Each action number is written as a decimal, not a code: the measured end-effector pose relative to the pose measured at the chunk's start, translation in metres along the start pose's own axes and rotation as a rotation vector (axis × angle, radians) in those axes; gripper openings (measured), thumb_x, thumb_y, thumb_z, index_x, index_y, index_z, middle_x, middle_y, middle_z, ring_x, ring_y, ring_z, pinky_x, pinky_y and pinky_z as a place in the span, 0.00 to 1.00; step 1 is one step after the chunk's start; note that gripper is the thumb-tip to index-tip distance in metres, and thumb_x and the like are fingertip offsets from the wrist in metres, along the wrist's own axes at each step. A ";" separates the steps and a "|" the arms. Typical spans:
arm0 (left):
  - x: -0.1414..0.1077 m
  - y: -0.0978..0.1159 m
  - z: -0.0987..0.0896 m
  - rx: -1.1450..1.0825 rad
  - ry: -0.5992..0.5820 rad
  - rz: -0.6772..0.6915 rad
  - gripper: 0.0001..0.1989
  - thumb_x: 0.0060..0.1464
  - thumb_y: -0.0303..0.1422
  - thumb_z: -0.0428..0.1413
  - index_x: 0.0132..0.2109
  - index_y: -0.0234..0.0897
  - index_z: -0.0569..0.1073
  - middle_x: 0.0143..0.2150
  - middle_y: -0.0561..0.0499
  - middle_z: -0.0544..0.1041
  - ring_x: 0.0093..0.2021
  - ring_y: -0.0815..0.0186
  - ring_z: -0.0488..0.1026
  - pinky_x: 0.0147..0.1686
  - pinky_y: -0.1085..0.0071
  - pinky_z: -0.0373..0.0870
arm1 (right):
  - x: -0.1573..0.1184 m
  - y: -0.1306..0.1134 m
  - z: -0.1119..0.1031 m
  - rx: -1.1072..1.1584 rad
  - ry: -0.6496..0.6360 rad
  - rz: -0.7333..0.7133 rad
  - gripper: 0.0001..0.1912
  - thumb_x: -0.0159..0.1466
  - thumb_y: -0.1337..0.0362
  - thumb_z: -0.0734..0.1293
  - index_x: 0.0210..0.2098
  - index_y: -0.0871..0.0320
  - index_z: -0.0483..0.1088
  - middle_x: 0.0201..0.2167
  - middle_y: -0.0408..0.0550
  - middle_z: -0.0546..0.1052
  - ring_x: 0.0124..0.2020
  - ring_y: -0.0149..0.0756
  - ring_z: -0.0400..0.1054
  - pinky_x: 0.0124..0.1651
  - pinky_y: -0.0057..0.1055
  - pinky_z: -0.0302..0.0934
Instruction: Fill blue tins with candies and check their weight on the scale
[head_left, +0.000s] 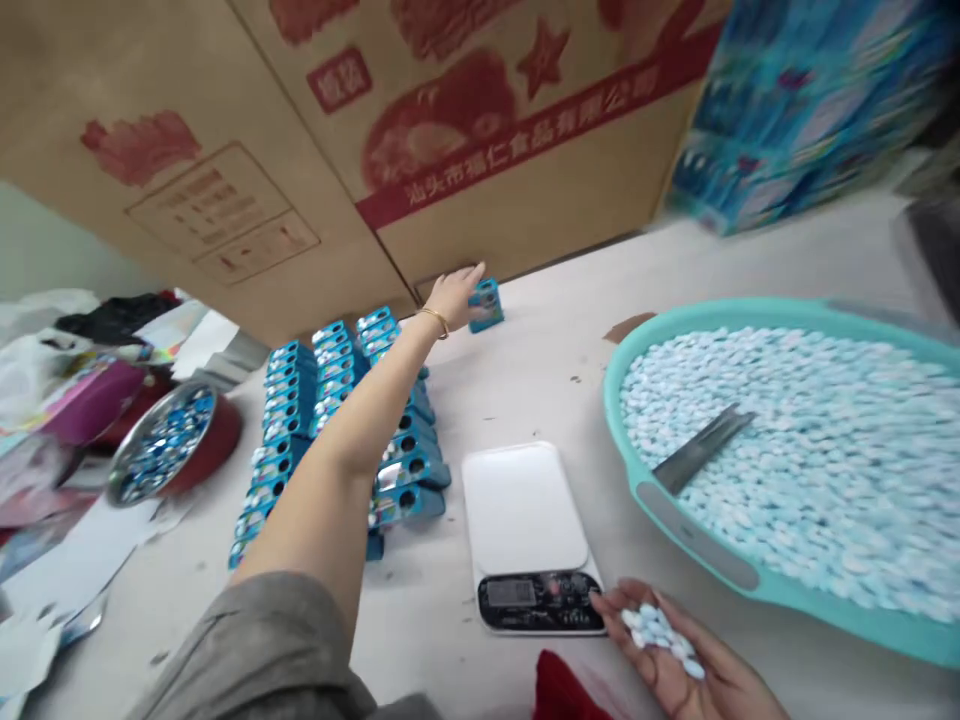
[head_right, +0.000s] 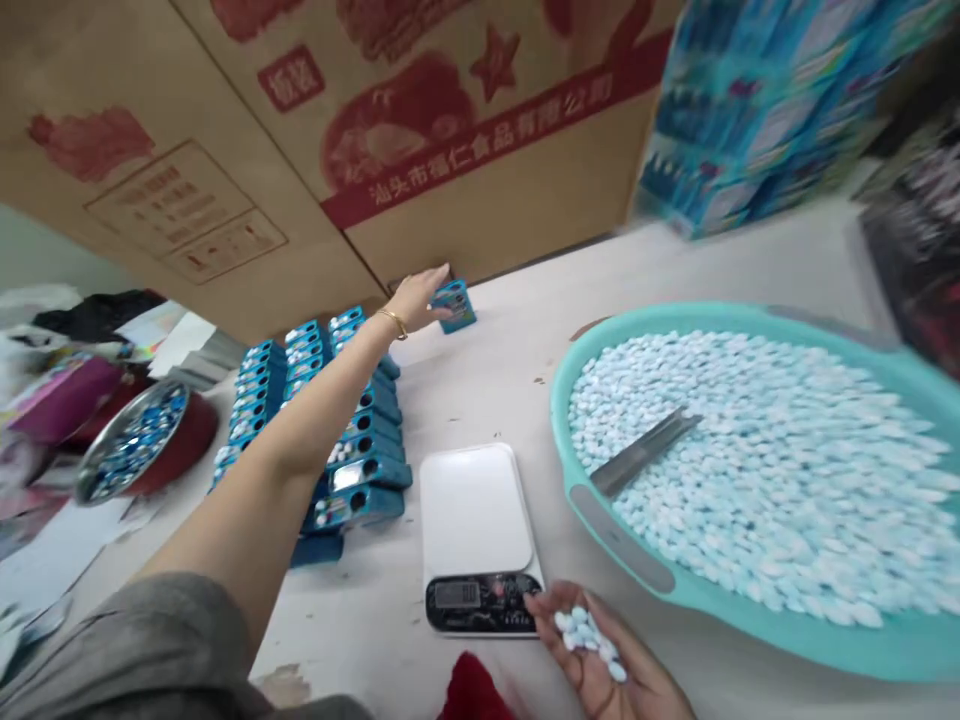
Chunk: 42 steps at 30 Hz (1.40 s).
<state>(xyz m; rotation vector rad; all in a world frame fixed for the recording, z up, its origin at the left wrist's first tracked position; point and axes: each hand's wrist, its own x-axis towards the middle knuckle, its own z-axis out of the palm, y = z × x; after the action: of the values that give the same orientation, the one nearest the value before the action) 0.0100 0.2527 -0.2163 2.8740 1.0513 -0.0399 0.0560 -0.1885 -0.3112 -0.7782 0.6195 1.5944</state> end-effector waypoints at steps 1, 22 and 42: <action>-0.024 0.004 -0.008 -0.052 0.055 0.113 0.32 0.53 0.32 0.57 0.62 0.30 0.55 0.64 0.38 0.58 0.62 0.58 0.56 0.60 0.63 0.52 | -0.001 0.000 0.002 -0.003 0.024 0.009 0.10 0.49 0.69 0.74 0.32 0.60 0.76 0.36 0.51 0.81 0.42 0.40 0.75 0.45 0.28 0.72; -0.277 0.111 -0.028 0.137 0.090 0.301 0.15 0.62 0.38 0.45 0.37 0.34 0.71 0.43 0.43 0.71 0.38 0.63 0.69 0.35 0.68 0.66 | -0.031 0.040 0.016 -0.091 -0.184 -0.035 0.09 0.59 0.70 0.67 0.39 0.68 0.74 0.37 0.58 0.79 0.43 0.41 0.75 0.46 0.29 0.70; -0.272 0.093 0.002 -0.533 0.406 -0.045 0.12 0.59 0.38 0.52 0.47 0.36 0.66 0.37 0.51 0.72 0.36 0.71 0.72 0.38 0.72 0.71 | -0.032 0.012 0.006 -0.063 -0.029 -0.115 0.10 0.62 0.70 0.62 0.39 0.67 0.72 0.40 0.59 0.79 0.48 0.43 0.72 0.51 0.32 0.68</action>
<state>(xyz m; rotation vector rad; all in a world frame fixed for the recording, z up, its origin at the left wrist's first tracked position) -0.1373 0.0067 -0.1982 2.4133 0.9872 0.7310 0.0459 -0.2066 -0.2830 -0.8211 0.4970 1.5231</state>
